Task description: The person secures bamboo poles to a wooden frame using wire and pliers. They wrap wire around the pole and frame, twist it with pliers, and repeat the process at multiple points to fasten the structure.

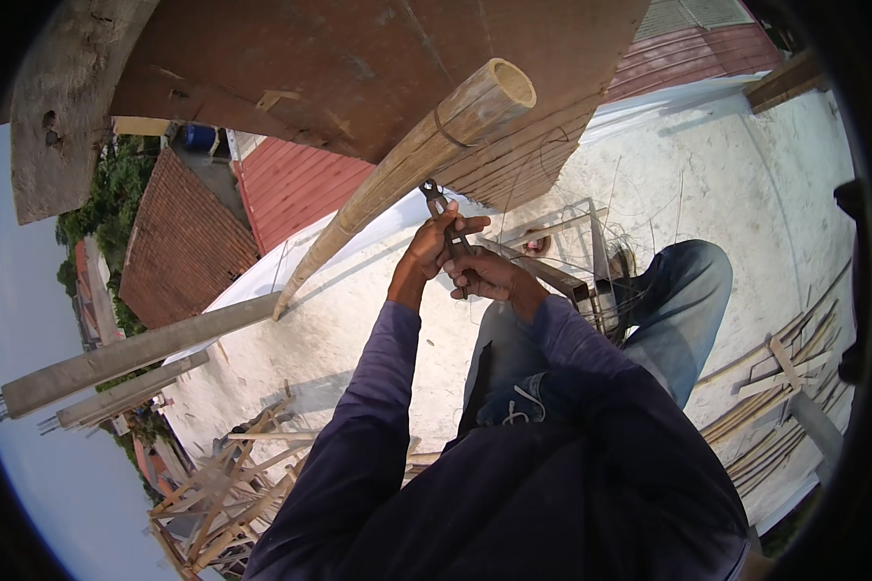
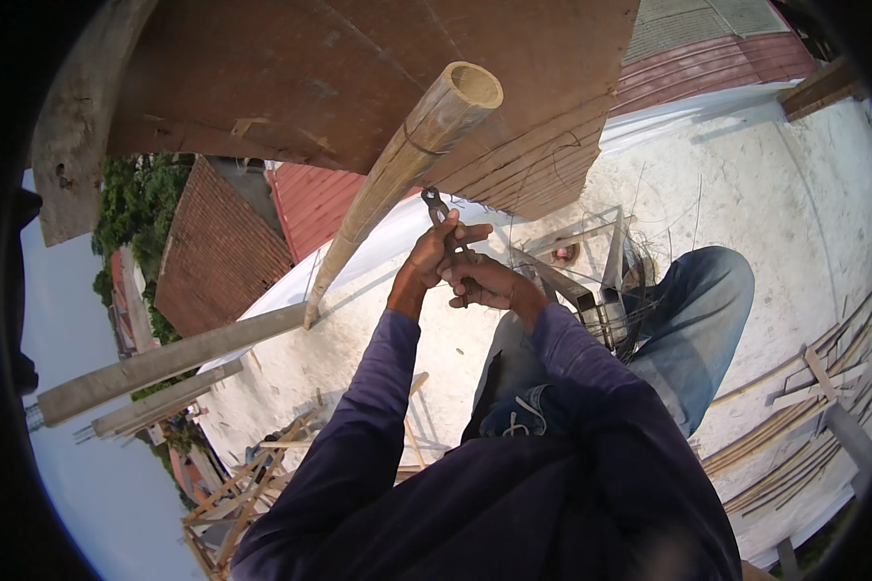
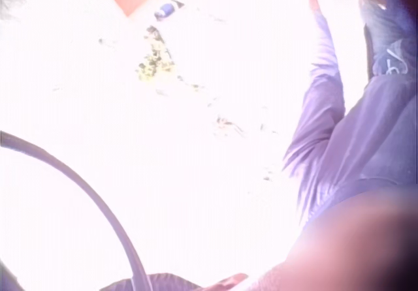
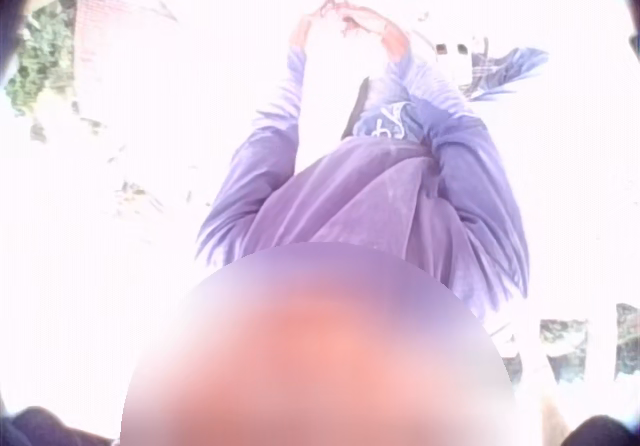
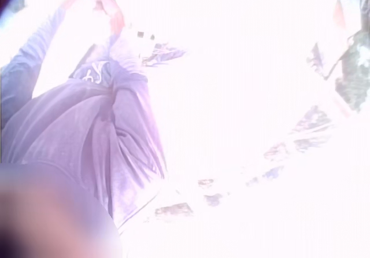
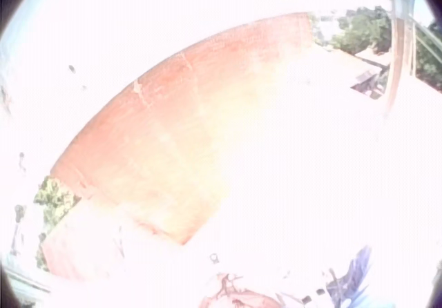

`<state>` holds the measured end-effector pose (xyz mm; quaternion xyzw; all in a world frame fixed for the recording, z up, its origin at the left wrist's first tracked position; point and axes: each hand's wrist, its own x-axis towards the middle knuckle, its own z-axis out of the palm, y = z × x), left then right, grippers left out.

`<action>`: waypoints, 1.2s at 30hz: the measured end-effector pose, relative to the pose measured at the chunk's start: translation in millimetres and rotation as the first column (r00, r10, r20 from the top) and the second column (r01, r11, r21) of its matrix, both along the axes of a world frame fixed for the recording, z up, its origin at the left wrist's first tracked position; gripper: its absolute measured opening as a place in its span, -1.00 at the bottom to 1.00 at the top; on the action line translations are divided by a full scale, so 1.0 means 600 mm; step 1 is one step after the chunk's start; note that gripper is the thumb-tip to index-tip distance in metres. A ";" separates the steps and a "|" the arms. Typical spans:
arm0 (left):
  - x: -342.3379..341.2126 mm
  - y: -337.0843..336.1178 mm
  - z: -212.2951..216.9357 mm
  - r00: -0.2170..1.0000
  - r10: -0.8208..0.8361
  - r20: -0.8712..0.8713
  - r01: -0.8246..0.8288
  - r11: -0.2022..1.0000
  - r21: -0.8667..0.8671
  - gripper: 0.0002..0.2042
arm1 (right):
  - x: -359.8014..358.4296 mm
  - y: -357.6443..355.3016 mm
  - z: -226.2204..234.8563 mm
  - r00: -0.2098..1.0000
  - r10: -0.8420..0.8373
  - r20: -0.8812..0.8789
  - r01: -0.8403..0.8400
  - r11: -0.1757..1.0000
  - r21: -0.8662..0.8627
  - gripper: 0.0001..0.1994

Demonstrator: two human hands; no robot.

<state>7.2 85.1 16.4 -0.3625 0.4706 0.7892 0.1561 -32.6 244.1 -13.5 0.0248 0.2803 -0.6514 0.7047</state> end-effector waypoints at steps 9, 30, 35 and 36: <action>-0.029 0.056 -0.052 0.976 0.213 0.050 -0.179 0.908 -0.379 -0.52 | 0.060 -0.012 0.020 0.004 0.371 -0.929 0.499 0.804 0.323 -0.54; 0.000 0.005 0.005 0.996 -0.022 -0.091 0.018 0.999 -0.038 -0.44 | 0.008 -0.004 -0.005 0.953 -0.025 0.303 0.080 0.982 -0.169 -0.73; -0.002 0.024 -0.010 0.998 0.066 -0.018 -0.069 0.982 -0.175 -0.47 | 0.011 0.010 -0.006 0.951 0.018 -0.309 0.022 0.992 0.127 -0.75; -0.004 0.029 -0.018 0.997 0.072 -0.032 -0.077 0.969 -0.234 -0.46 | 0.011 0.011 -0.004 0.858 0.053 -0.512 0.035 0.986 0.161 -0.68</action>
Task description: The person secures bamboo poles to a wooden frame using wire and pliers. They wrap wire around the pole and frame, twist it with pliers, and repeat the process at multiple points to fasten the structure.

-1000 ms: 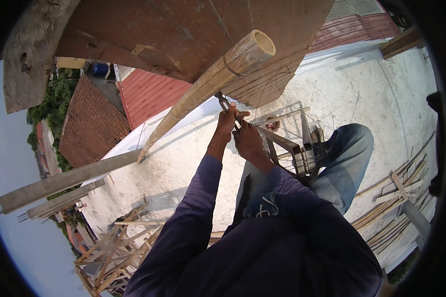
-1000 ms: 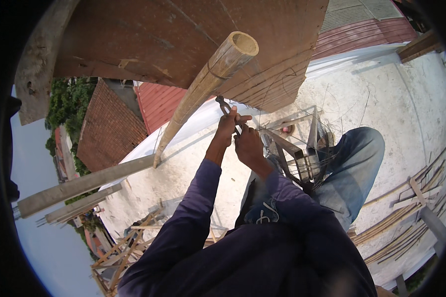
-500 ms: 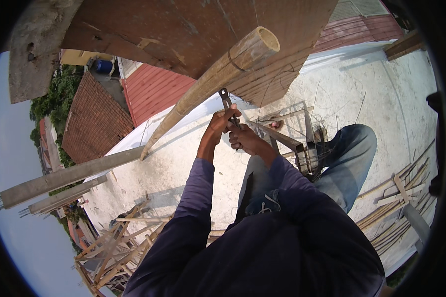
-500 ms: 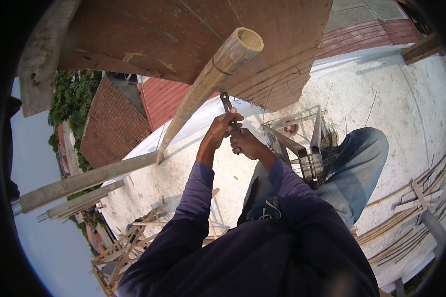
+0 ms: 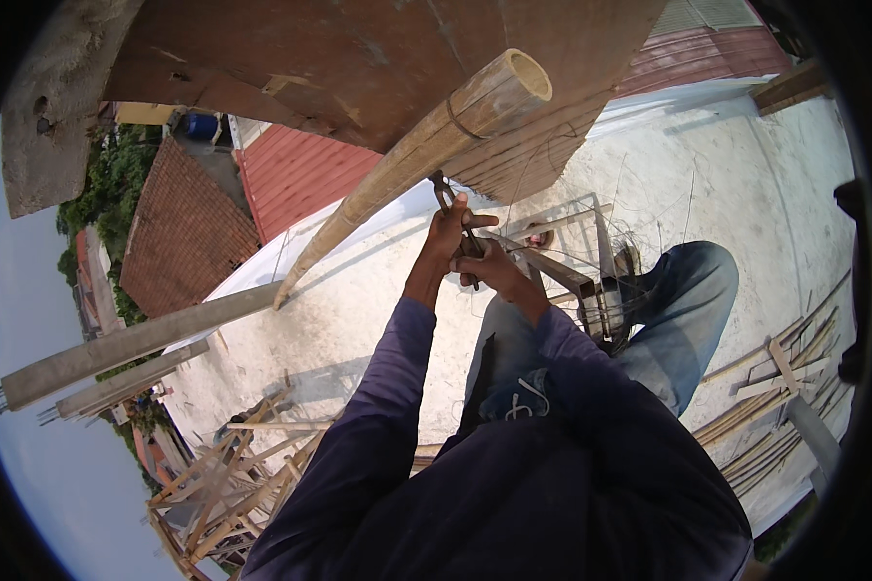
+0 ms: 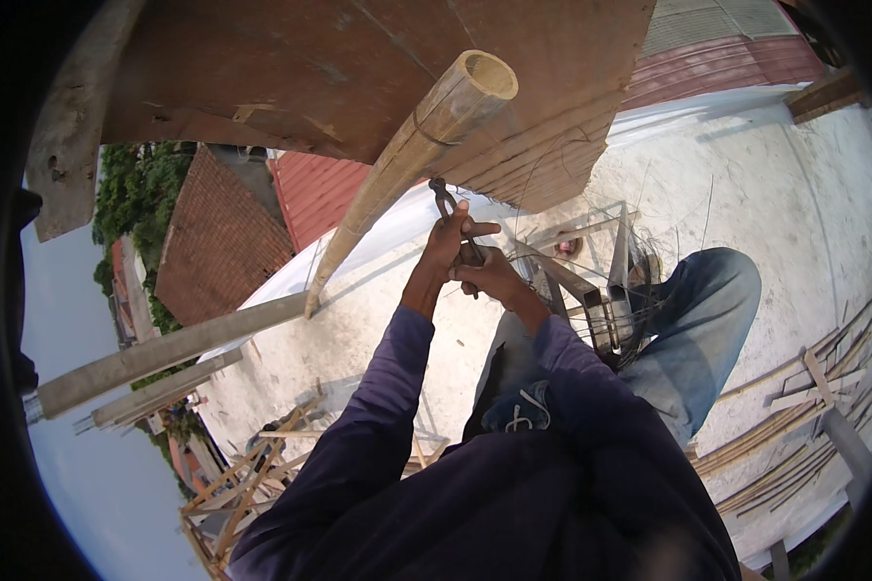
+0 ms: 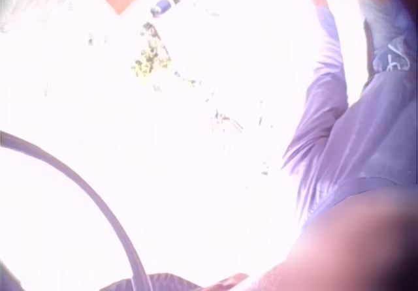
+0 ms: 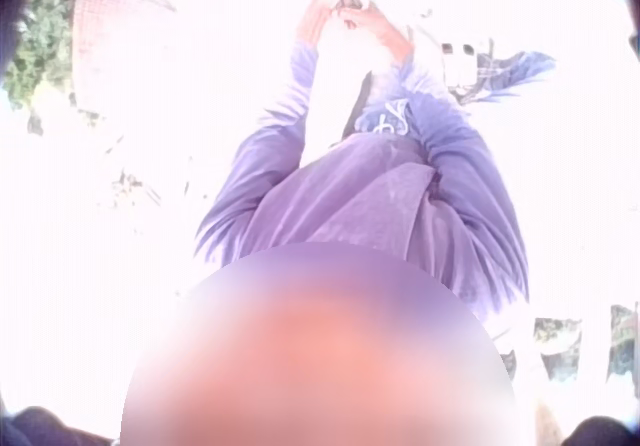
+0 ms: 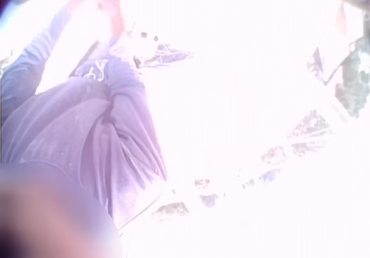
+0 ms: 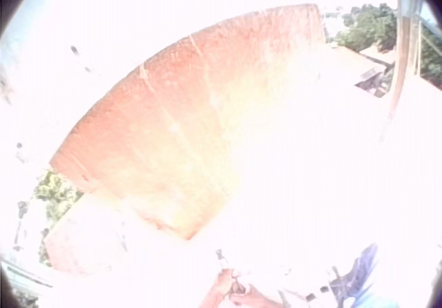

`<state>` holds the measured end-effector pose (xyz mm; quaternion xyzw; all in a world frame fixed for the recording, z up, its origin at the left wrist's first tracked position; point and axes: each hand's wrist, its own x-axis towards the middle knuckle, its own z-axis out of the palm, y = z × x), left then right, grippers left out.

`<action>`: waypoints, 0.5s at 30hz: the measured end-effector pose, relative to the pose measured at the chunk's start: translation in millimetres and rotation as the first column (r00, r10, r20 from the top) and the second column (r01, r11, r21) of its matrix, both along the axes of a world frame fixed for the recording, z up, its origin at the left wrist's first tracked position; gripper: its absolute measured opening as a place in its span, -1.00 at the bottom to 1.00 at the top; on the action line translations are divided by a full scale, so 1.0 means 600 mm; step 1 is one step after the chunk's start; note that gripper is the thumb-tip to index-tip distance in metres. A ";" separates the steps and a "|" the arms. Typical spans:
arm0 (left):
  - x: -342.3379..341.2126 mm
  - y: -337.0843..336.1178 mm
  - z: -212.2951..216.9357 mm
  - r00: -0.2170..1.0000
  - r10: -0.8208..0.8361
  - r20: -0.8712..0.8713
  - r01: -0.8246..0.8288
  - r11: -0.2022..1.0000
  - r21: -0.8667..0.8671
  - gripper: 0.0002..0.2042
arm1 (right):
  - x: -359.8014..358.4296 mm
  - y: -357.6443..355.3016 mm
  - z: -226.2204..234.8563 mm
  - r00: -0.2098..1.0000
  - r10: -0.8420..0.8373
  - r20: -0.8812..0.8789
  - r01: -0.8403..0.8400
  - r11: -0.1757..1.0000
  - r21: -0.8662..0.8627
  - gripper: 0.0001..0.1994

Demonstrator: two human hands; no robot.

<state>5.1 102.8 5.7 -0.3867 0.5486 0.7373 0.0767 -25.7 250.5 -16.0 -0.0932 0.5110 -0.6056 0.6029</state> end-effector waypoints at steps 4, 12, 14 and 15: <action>-0.013 0.020 -0.042 0.998 0.057 0.027 -0.049 0.971 -0.234 -0.42 | 0.029 -0.006 0.013 0.703 0.039 -0.710 0.204 0.945 0.254 -0.53; -0.012 0.020 -0.050 0.924 0.010 0.381 0.259 0.719 -0.646 -0.40 | 0.058 -0.041 -0.034 0.579 -0.033 -0.815 0.289 0.943 0.167 -0.76; -0.004 0.003 -0.030 0.913 -0.100 0.395 0.333 0.742 -0.582 -0.41 | 0.055 -0.039 -0.046 0.592 -0.114 -0.798 0.304 0.948 0.091 -0.69; -0.001 -0.006 -0.021 0.898 -0.151 0.412 0.375 0.752 -0.542 -0.40 | 0.052 -0.039 -0.050 0.652 -0.166 -0.740 0.289 0.956 0.041 -0.66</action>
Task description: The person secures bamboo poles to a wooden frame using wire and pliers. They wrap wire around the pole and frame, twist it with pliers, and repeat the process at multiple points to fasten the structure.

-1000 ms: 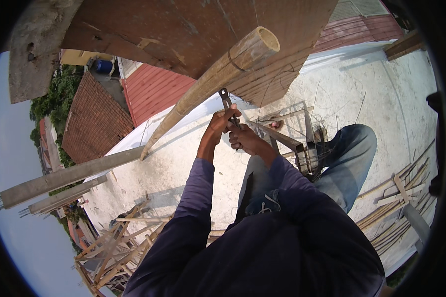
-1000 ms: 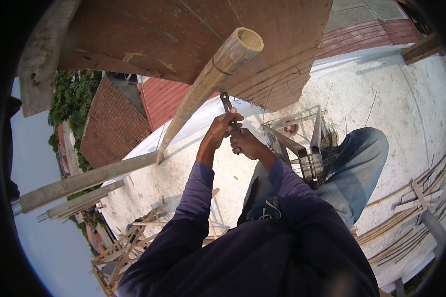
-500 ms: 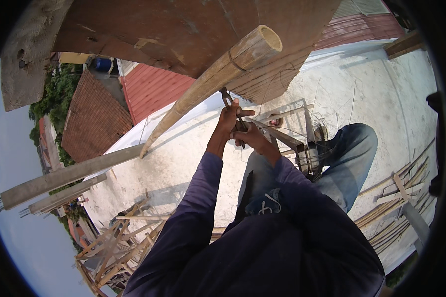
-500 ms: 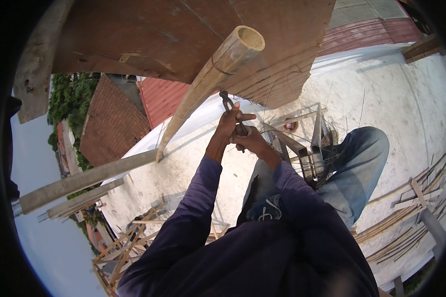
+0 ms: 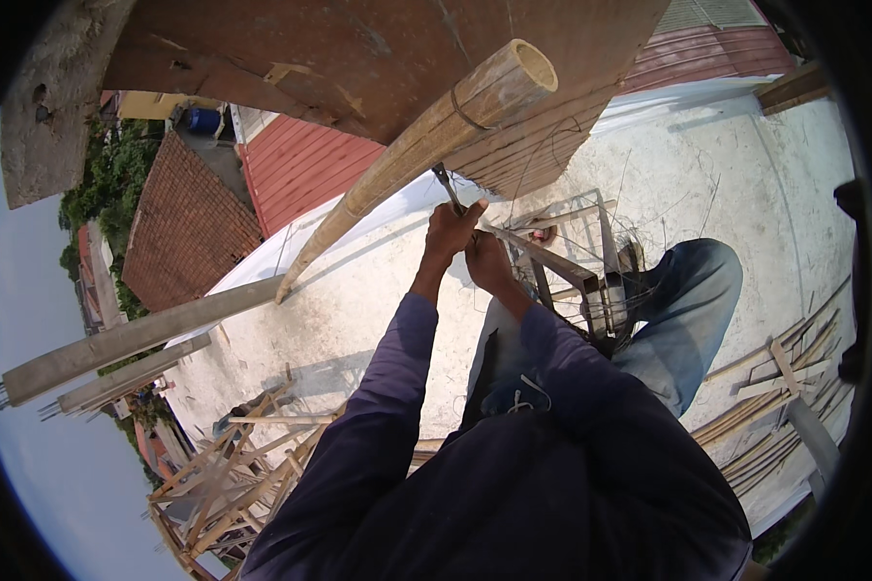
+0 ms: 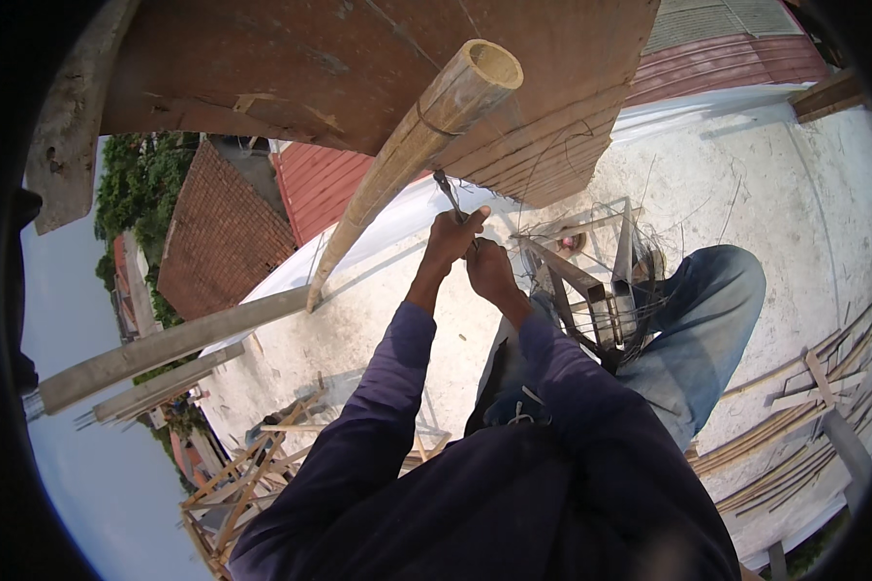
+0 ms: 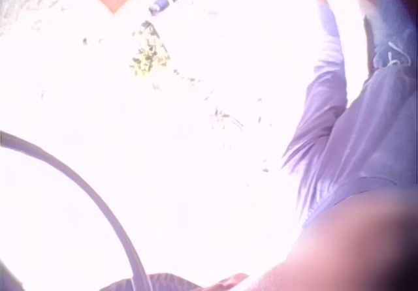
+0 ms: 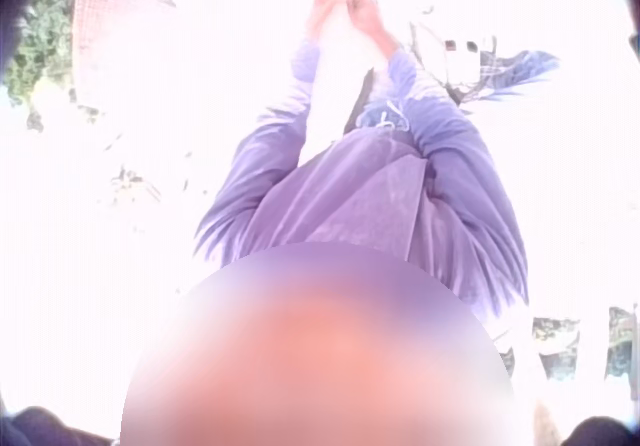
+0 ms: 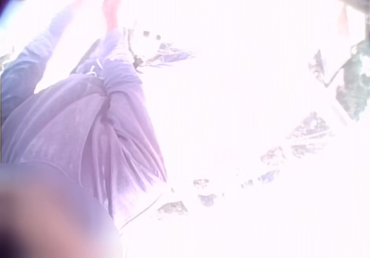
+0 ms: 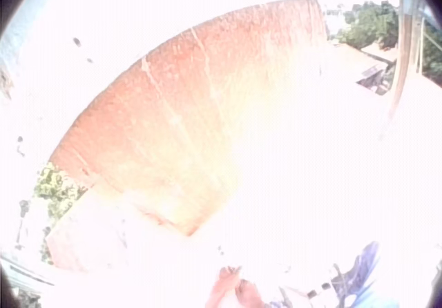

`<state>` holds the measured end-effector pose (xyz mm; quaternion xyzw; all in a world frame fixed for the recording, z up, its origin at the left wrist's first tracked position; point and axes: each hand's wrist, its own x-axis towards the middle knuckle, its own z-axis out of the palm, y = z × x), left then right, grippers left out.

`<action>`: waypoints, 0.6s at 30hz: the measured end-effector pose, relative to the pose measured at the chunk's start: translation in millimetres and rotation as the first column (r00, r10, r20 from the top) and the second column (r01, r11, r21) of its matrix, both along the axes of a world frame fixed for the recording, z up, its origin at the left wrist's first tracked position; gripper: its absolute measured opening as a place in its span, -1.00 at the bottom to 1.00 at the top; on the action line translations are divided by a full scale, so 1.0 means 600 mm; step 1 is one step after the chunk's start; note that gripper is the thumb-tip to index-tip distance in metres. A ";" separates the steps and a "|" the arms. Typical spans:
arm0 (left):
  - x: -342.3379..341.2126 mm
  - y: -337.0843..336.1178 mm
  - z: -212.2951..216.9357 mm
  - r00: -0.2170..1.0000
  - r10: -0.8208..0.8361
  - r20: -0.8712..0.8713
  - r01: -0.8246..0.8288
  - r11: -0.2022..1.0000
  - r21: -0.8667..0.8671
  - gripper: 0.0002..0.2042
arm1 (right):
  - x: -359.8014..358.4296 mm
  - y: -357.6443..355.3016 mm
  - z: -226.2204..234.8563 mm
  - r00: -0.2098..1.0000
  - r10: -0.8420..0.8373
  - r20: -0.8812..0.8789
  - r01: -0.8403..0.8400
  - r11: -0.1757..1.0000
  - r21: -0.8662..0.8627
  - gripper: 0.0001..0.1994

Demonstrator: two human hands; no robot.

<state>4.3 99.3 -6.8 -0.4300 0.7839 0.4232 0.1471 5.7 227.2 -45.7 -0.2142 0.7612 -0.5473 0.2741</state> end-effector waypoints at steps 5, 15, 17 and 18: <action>0.015 -0.017 0.023 0.977 0.195 -0.089 -0.148 0.913 0.380 -0.37 | -0.022 0.006 0.008 0.687 0.115 0.718 -0.045 0.992 -0.116 -0.54; 0.027 -0.027 0.016 0.961 0.234 -0.146 -0.137 0.864 0.485 -0.36 | -0.035 0.009 0.020 0.332 0.284 0.900 0.022 0.951 -0.308 -0.53; 0.030 -0.024 0.023 0.969 0.242 -0.042 -0.196 0.866 0.460 -0.29 | -0.031 0.007 0.002 0.386 0.261 0.885 0.012 0.958 -0.287 -0.51; 0.031 -0.023 0.028 0.973 0.215 -0.084 -0.171 0.916 0.362 -0.26 | -0.029 0.004 -0.007 0.484 0.223 0.846 -0.011 0.969 -0.249 -0.49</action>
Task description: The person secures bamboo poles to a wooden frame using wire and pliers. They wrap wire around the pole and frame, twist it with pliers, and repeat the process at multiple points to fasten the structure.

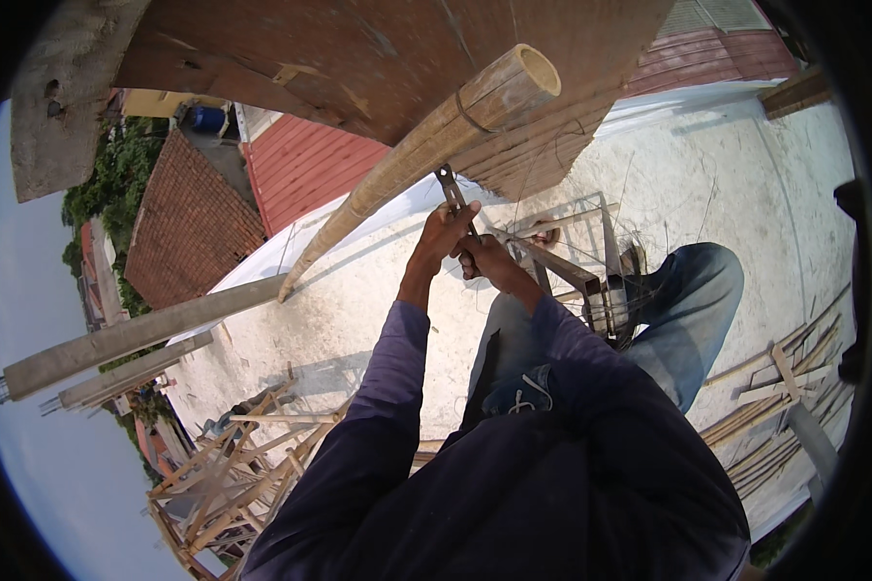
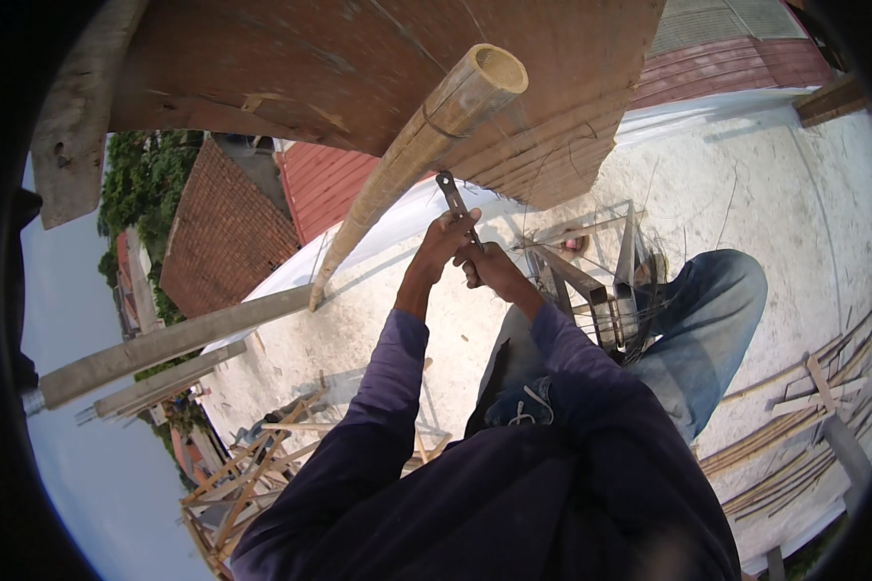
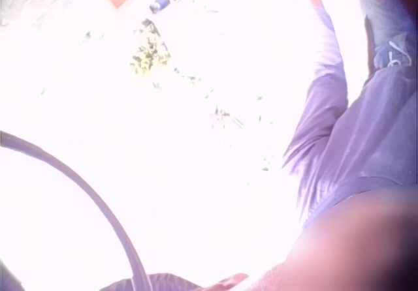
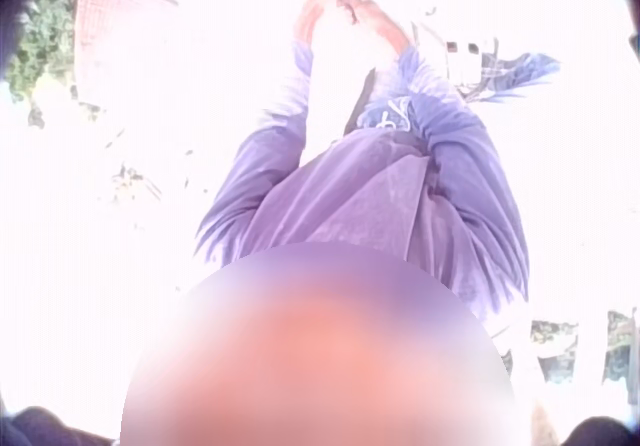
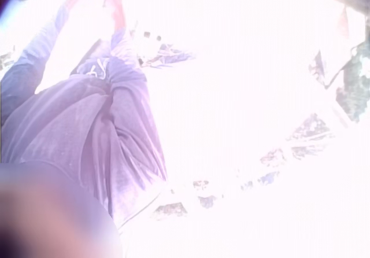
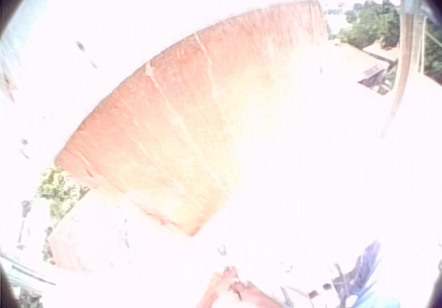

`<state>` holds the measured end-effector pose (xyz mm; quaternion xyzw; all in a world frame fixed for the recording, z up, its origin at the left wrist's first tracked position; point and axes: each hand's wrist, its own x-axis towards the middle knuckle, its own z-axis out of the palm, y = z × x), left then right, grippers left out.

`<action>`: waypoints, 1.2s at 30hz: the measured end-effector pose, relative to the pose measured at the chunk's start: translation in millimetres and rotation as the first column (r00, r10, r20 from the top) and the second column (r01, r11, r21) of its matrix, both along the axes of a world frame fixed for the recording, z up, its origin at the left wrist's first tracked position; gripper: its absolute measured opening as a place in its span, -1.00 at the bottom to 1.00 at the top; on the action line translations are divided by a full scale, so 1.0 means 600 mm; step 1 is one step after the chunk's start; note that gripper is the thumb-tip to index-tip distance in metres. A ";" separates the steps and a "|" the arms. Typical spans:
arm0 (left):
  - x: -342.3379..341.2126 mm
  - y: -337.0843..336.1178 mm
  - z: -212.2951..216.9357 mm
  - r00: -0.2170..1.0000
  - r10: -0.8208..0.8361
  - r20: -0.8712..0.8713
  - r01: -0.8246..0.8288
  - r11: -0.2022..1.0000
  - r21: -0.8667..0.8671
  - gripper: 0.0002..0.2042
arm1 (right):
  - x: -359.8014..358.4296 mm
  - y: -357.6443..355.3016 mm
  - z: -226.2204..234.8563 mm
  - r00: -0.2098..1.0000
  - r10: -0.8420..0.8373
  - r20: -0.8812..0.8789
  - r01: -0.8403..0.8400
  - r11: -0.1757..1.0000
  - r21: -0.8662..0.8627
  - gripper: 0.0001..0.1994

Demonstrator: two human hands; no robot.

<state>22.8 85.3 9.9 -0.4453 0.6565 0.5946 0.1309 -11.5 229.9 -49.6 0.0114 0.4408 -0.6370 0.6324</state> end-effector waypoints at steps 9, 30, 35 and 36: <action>0.073 0.033 0.158 0.965 -0.099 -0.244 -0.062 0.817 -0.574 -0.63 | 0.028 -0.009 0.019 0.673 0.216 -0.708 0.087 0.927 0.365 -0.27; -0.039 -0.013 0.000 0.934 -0.085 -0.347 -0.261 0.502 -0.825 -0.73 | 0.028 0.108 0.067 0.348 0.194 -0.917 0.050 0.973 0.224 -0.10; -0.041 -0.034 -0.013 0.989 -0.108 -0.106 -0.057 0.380 -0.923 -0.66 | 0.055 0.146 0.060 0.331 0.291 -0.898 -0.011 0.952 0.305 -0.04; -0.044 -0.035 -0.012 0.994 -0.112 0.018 0.051 0.305 -0.951 -0.63 | 0.066 0.157 0.055 0.324 0.374 -0.869 -0.085 0.926 0.367 -0.05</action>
